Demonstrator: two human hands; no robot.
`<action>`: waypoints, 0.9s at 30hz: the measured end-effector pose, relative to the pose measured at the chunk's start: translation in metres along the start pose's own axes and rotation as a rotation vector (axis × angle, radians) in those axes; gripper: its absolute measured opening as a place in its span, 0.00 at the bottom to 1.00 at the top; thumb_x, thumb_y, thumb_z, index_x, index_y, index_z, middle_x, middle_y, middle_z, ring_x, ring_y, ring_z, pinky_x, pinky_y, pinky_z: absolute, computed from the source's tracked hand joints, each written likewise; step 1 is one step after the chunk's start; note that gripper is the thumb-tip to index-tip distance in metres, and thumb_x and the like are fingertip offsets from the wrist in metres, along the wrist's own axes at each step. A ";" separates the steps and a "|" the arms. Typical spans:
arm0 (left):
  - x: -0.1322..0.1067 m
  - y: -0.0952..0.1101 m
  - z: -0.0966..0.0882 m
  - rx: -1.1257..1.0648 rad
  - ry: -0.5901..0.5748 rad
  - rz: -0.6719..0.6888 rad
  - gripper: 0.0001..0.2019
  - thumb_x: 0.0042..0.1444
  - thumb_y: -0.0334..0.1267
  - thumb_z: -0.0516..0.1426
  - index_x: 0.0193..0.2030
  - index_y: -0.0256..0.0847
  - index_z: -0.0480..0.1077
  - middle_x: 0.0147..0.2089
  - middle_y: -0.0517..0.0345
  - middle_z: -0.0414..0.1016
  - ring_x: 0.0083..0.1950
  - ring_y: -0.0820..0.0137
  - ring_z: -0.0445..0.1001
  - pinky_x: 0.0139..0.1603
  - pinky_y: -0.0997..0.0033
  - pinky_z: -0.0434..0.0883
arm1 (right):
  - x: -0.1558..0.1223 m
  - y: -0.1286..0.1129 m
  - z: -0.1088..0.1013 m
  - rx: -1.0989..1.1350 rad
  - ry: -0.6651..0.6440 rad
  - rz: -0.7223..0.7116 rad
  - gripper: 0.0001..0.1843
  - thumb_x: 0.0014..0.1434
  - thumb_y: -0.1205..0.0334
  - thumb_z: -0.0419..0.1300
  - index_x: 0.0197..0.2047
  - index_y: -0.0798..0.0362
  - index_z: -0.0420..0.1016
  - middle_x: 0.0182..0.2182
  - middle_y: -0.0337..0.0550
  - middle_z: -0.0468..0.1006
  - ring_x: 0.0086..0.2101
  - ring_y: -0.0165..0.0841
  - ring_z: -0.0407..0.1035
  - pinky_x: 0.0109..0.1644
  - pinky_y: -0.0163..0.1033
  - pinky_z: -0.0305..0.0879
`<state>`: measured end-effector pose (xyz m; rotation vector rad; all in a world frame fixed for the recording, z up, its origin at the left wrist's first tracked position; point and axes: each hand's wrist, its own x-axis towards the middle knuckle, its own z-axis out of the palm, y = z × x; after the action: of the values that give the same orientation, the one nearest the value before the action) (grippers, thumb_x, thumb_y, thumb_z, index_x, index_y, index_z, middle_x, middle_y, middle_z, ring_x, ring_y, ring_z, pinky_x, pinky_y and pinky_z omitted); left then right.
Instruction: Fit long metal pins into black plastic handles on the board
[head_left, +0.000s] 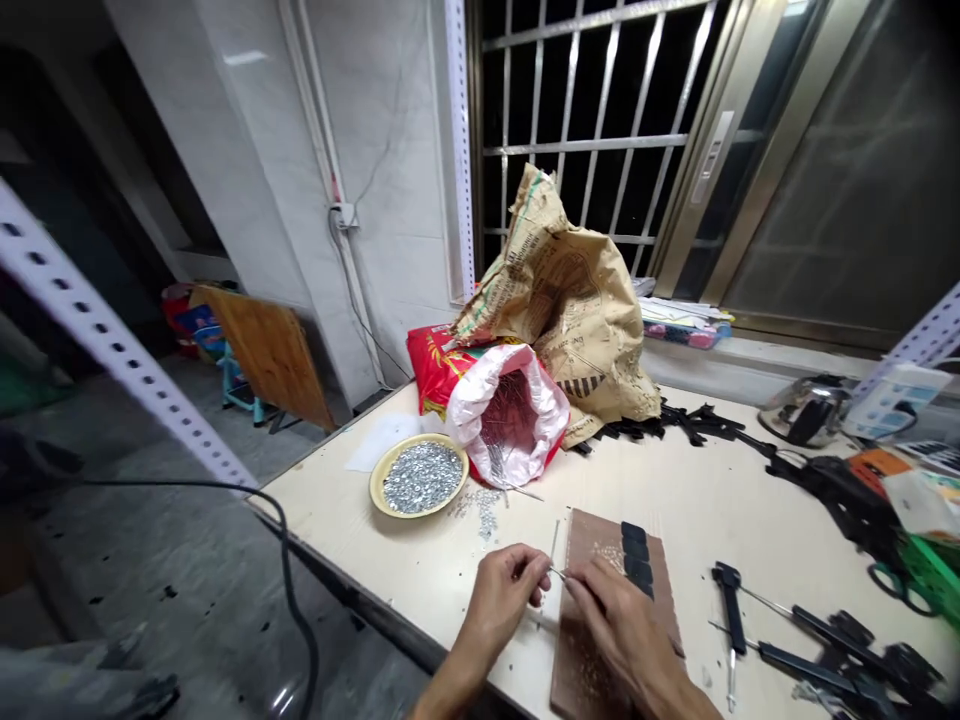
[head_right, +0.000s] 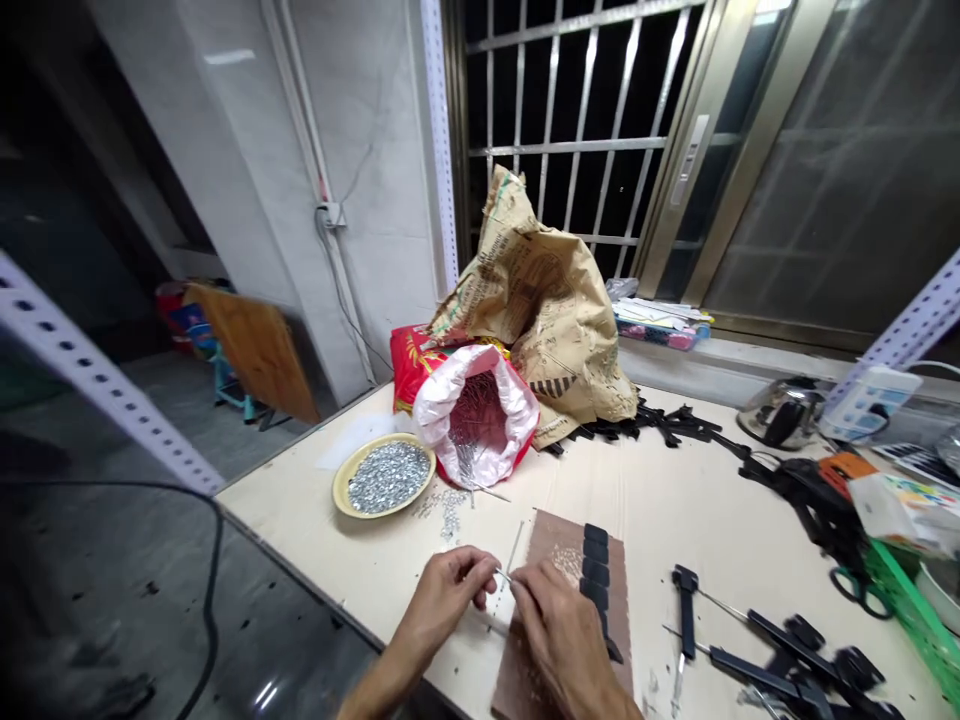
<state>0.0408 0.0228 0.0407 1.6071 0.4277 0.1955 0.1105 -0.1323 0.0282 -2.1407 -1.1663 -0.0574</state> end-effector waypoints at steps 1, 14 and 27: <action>-0.004 0.001 0.001 -0.013 -0.001 0.002 0.12 0.52 0.41 0.55 0.27 0.33 0.72 0.24 0.57 0.72 0.23 0.75 0.66 0.27 0.74 0.63 | -0.003 -0.001 -0.001 0.003 0.018 -0.013 0.11 0.67 0.60 0.46 0.41 0.48 0.70 0.33 0.40 0.72 0.32 0.30 0.71 0.37 0.34 0.67; -0.058 0.008 0.015 -0.020 -0.055 0.129 0.12 0.53 0.42 0.55 0.28 0.34 0.74 0.25 0.57 0.74 0.23 0.76 0.68 0.27 0.77 0.64 | -0.050 -0.034 -0.022 -0.018 0.148 -0.064 0.11 0.65 0.55 0.50 0.41 0.51 0.70 0.34 0.44 0.73 0.34 0.33 0.71 0.36 0.34 0.67; -0.059 0.004 0.030 0.103 -0.076 0.078 0.13 0.53 0.44 0.54 0.30 0.35 0.74 0.27 0.56 0.74 0.26 0.74 0.69 0.30 0.75 0.66 | -0.069 -0.022 -0.019 0.007 0.162 -0.014 0.10 0.65 0.55 0.50 0.40 0.48 0.70 0.35 0.40 0.76 0.34 0.32 0.73 0.36 0.34 0.68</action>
<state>-0.0009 -0.0277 0.0502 1.7284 0.3217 0.1732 0.0577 -0.1856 0.0309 -2.0797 -1.0855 -0.2279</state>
